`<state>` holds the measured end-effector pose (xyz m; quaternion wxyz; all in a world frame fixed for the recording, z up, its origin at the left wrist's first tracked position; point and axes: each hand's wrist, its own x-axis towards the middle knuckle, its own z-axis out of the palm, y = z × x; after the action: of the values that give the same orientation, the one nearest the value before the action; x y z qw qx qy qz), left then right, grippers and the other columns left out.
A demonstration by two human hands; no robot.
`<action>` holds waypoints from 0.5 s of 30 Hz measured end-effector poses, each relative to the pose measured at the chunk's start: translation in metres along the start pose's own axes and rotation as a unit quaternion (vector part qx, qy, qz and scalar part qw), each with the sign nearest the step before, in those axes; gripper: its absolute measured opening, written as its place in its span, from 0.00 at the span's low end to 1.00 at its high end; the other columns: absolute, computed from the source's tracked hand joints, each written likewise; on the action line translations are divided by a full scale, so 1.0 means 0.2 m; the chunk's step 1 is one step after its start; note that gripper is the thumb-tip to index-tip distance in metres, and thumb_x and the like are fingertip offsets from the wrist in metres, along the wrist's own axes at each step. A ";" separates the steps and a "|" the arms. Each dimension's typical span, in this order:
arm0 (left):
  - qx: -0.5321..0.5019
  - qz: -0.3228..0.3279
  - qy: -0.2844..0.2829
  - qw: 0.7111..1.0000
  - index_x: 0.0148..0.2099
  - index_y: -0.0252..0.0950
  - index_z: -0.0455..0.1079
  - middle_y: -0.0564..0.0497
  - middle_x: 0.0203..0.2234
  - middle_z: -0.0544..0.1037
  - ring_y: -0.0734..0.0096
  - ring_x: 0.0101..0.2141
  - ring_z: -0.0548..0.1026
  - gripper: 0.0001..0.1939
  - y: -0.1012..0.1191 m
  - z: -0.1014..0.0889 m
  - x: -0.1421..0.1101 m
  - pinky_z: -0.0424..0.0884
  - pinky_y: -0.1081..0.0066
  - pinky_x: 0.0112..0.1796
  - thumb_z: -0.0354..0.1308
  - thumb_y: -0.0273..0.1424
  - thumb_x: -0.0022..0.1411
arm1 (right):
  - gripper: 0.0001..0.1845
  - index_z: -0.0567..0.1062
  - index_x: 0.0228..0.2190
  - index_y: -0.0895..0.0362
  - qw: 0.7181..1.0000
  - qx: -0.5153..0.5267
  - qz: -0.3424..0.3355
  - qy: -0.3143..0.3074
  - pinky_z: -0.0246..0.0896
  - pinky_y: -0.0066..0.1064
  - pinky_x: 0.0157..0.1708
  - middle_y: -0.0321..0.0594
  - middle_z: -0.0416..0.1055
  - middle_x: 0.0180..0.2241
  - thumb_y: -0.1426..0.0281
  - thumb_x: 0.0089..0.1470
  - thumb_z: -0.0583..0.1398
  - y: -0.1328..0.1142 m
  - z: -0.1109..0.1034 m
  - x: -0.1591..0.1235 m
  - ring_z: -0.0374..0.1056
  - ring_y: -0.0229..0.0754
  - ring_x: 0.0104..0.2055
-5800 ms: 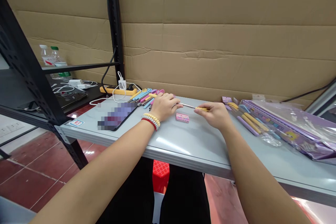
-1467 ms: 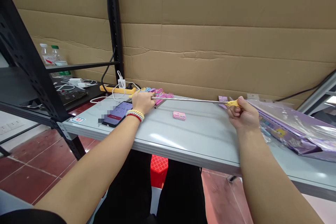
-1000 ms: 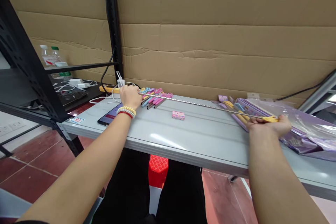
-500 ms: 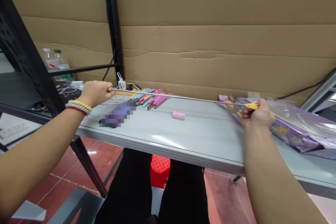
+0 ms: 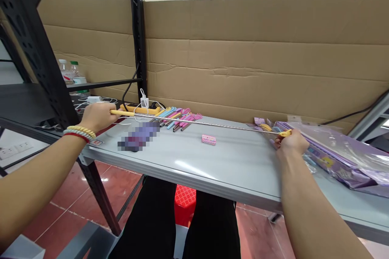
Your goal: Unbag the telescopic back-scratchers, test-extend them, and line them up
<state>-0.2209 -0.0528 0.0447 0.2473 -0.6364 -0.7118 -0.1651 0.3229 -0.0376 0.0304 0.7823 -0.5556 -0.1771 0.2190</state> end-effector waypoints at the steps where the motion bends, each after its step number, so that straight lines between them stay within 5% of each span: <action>1: 0.000 0.001 -0.008 1.000 0.36 0.38 0.75 0.46 0.29 0.78 0.58 0.34 0.74 0.19 0.02 0.00 0.01 0.57 0.68 0.29 0.47 0.44 0.57 | 0.14 0.60 0.21 0.57 1.000 0.009 0.010 0.006 0.39 0.22 0.10 0.31 0.56 0.14 0.77 0.57 0.45 -0.01 0.00 -0.02 0.50 0.29 0.11; 7: -0.094 0.170 -0.057 0.979 0.36 0.39 0.76 0.48 0.23 0.76 0.62 0.29 0.73 0.28 0.28 -0.07 0.06 0.58 0.70 0.28 0.48 0.56 0.53 | 0.14 0.62 0.21 0.57 0.987 -0.048 -0.041 -0.150 0.37 0.23 0.09 0.31 0.55 0.09 0.77 0.57 0.46 0.02 0.07 -0.11 0.47 0.31 0.09; 12: -0.150 0.275 -0.078 0.946 0.32 0.38 0.74 0.45 0.24 0.75 0.63 0.29 0.73 0.33 0.68 -0.12 0.08 0.61 0.69 0.30 0.39 0.57 0.59 | 0.21 0.54 0.17 0.53 0.949 -0.116 -0.095 -0.278 0.36 0.26 0.10 0.29 0.46 0.08 0.60 0.59 0.49 0.11 0.14 -0.17 0.40 0.31 0.10; 15: -0.181 0.297 -0.091 0.933 0.33 0.37 0.74 0.44 0.28 0.76 0.61 0.32 0.74 0.31 0.86 -0.11 0.09 0.63 0.67 0.33 0.39 0.55 0.61 | 0.25 0.53 0.18 0.51 0.930 -0.158 -0.164 -0.287 0.38 0.29 0.12 0.29 0.44 0.10 0.48 0.57 0.47 0.17 0.14 -0.15 0.40 0.32 0.12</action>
<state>-0.0486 -0.0265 0.0599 0.0997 -0.8652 -0.4675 -0.1512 0.2785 -0.0217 0.0069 0.6255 -0.5483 -0.5152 0.2066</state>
